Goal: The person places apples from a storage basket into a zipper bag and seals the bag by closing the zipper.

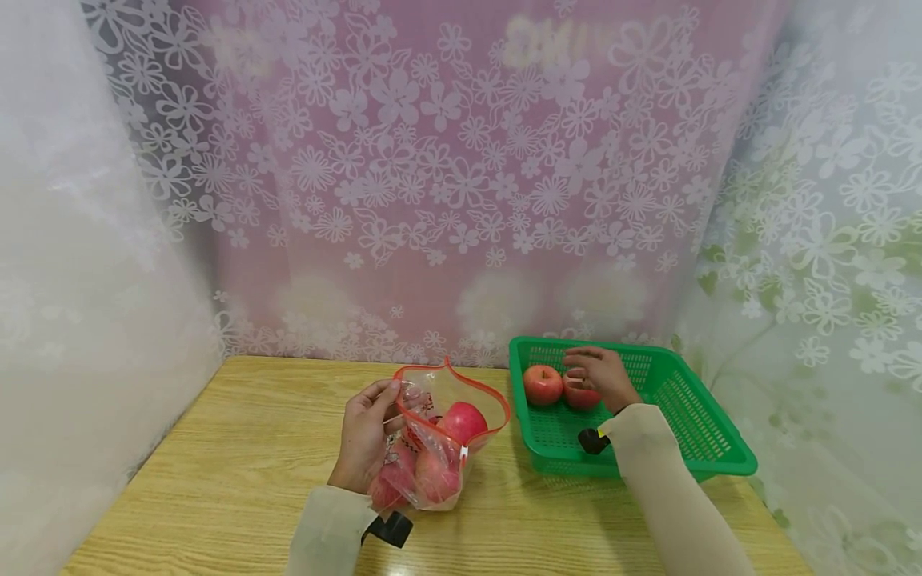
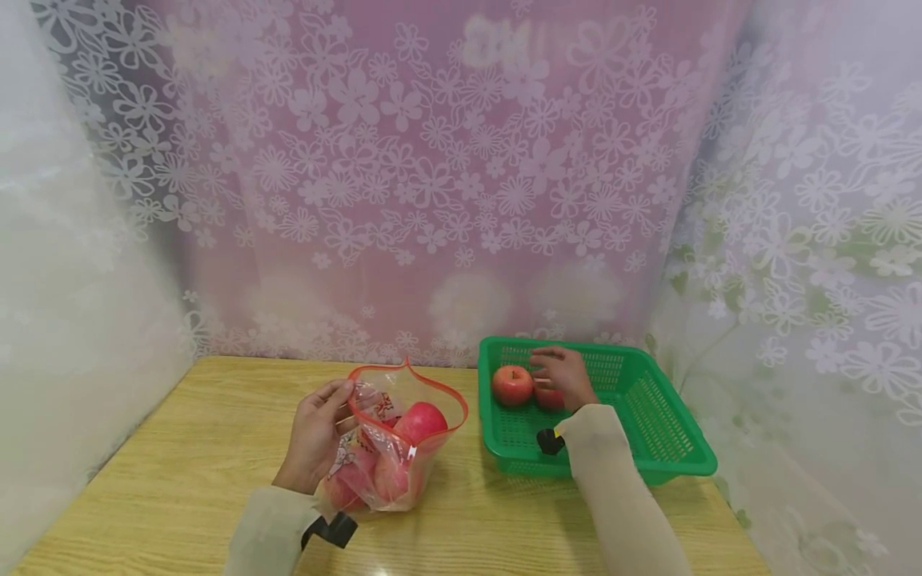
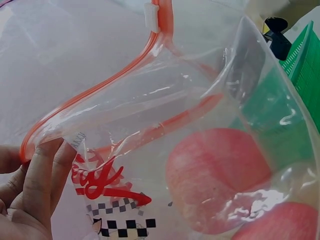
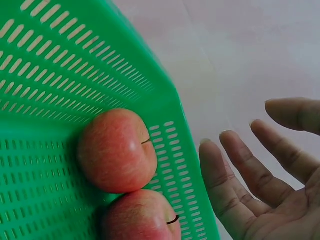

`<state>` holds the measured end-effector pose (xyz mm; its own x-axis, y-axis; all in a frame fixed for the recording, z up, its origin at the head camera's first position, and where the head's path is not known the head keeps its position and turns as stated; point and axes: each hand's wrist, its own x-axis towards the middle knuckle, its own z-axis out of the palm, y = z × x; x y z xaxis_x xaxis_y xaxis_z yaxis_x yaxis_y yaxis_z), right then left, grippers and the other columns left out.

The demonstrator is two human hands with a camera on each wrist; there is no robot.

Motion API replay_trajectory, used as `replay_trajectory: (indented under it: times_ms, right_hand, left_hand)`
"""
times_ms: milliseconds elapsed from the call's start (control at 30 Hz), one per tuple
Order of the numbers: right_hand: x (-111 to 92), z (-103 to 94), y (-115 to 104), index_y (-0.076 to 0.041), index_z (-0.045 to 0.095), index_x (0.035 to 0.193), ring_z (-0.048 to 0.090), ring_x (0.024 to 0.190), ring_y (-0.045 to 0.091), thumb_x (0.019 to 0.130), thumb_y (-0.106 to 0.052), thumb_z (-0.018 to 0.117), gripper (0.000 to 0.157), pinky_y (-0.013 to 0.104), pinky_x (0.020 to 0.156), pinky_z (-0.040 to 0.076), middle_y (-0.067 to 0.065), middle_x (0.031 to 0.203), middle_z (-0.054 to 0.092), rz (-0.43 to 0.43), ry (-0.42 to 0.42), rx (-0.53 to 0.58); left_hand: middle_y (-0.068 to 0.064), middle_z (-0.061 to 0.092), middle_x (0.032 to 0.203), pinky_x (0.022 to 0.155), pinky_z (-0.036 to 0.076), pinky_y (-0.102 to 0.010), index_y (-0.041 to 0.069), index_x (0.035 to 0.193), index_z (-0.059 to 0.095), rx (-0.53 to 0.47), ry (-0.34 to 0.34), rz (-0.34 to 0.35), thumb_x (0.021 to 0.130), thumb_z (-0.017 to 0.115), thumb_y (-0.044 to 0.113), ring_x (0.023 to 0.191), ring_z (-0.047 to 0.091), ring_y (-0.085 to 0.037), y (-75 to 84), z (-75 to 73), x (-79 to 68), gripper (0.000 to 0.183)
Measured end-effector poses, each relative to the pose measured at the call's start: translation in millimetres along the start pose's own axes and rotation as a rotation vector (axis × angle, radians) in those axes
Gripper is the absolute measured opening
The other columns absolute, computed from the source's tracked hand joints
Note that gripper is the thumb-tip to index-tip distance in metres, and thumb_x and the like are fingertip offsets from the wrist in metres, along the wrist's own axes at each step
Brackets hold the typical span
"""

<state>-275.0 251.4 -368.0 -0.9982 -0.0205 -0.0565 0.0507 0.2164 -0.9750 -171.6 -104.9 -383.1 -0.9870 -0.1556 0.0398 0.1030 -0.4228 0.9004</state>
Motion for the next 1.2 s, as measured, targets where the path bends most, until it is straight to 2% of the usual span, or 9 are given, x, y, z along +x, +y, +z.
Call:
replay_trajectory:
  times_ms: [67,133,300,400,533,833,1000,1067,1200]
  right_hand:
    - [2,-1.6,4,0.005,0.05,0.131,0.066,0.089,0.022,0.098,-0.019,0.058,0.042,0.048,0.09,0.053,0.002,0.096,0.065,0.002,0.008,0.019]
    - [3,-3.2,7,0.005,0.05,0.131,0.066,0.093,0.026,0.098,-0.018,0.057,0.041,0.05,0.092,0.051,0.003,0.097,0.065,0.005,0.017,0.035]
    - [5,-6.5,13,0.005,0.049,0.132,0.064,0.102,0.029,0.099,-0.019,0.056,0.041,0.048,0.092,0.052,0.017,0.119,0.058,0.014,0.03,0.047]
    - [6,-8.1,16,0.004,0.05,0.131,0.066,0.097,0.022,0.099,-0.02,0.056,0.041,0.046,0.093,0.052,0.016,0.119,0.06,0.022,0.04,0.082]
    - [7,-10.0,18,0.005,0.049,0.132,0.067,0.084,0.01,0.1,-0.018,0.054,0.039,0.044,0.091,0.053,0.005,0.104,0.067,0.033,0.064,0.135]
    - [10,-10.9,22,0.006,0.045,0.135,0.066,0.079,0.006,0.1,-0.014,0.052,0.041,0.038,0.09,0.054,0.0,0.098,0.063,0.063,0.138,0.223]
    - [10,-12.7,24,-0.003,0.057,0.119,0.067,0.074,0.007,0.099,-0.012,0.052,0.022,0.035,0.085,0.056,-0.005,0.087,0.063,0.078,0.185,0.298]
    - [10,-13.2,25,-0.003,0.057,0.119,0.067,0.073,0.007,0.1,-0.012,0.051,0.022,0.033,0.084,0.056,-0.004,0.089,0.062,0.082,0.2,0.312]
    - [13,-14.7,28,0.002,0.049,0.134,0.066,0.071,0.005,0.1,-0.015,0.051,0.038,0.031,0.084,0.056,-0.004,0.095,0.06,0.094,0.236,0.32]
  left_hand:
    - [-0.002,0.064,0.081,0.063,0.057,-0.021,0.0,0.098,0.063,-0.005,0.004,-0.001,0.099,0.055,0.014,0.07,0.067,-0.009,-0.4,-0.2,0.3,0.016]
    - [-0.002,0.065,0.081,0.063,0.057,-0.022,0.001,0.097,0.063,-0.008,0.009,-0.004,0.099,0.054,0.013,0.071,0.067,-0.01,-1.1,-0.5,0.2,0.015]
    - [-0.002,0.066,0.082,0.064,0.057,-0.022,0.001,0.098,0.063,0.001,0.016,-0.009,0.1,0.053,0.013,0.073,0.068,-0.011,-2.2,-0.8,-0.4,0.015]
    - [-0.002,0.065,0.082,0.065,0.057,-0.022,0.0,0.1,0.062,0.009,0.016,-0.007,0.1,0.054,0.013,0.073,0.068,-0.01,-2.0,-0.7,-0.4,0.016]
    - [-0.001,0.064,0.082,0.064,0.057,-0.021,-0.001,0.1,0.062,0.004,0.006,-0.002,0.099,0.055,0.015,0.073,0.067,-0.009,-0.6,-0.7,-0.6,0.017]
    - [-0.002,0.065,0.083,0.065,0.057,-0.021,-0.001,0.101,0.063,0.003,0.001,0.003,0.099,0.055,0.015,0.073,0.067,-0.009,-0.6,-0.9,-0.9,0.018]
    - [-0.002,0.065,0.083,0.064,0.057,-0.022,0.0,0.1,0.063,0.003,0.016,-0.002,0.1,0.054,0.013,0.072,0.067,-0.01,-2.5,-0.7,0.3,0.016]
    - [-0.002,0.065,0.083,0.063,0.057,-0.022,0.0,0.099,0.063,0.001,0.015,0.001,0.099,0.054,0.013,0.072,0.067,-0.01,-2.9,-0.8,0.5,0.016]
    - [-0.002,0.064,0.081,0.062,0.057,-0.021,-0.001,0.098,0.063,-0.006,0.0,0.012,0.099,0.055,0.014,0.07,0.067,-0.009,-3.0,-1.0,1.2,0.016]
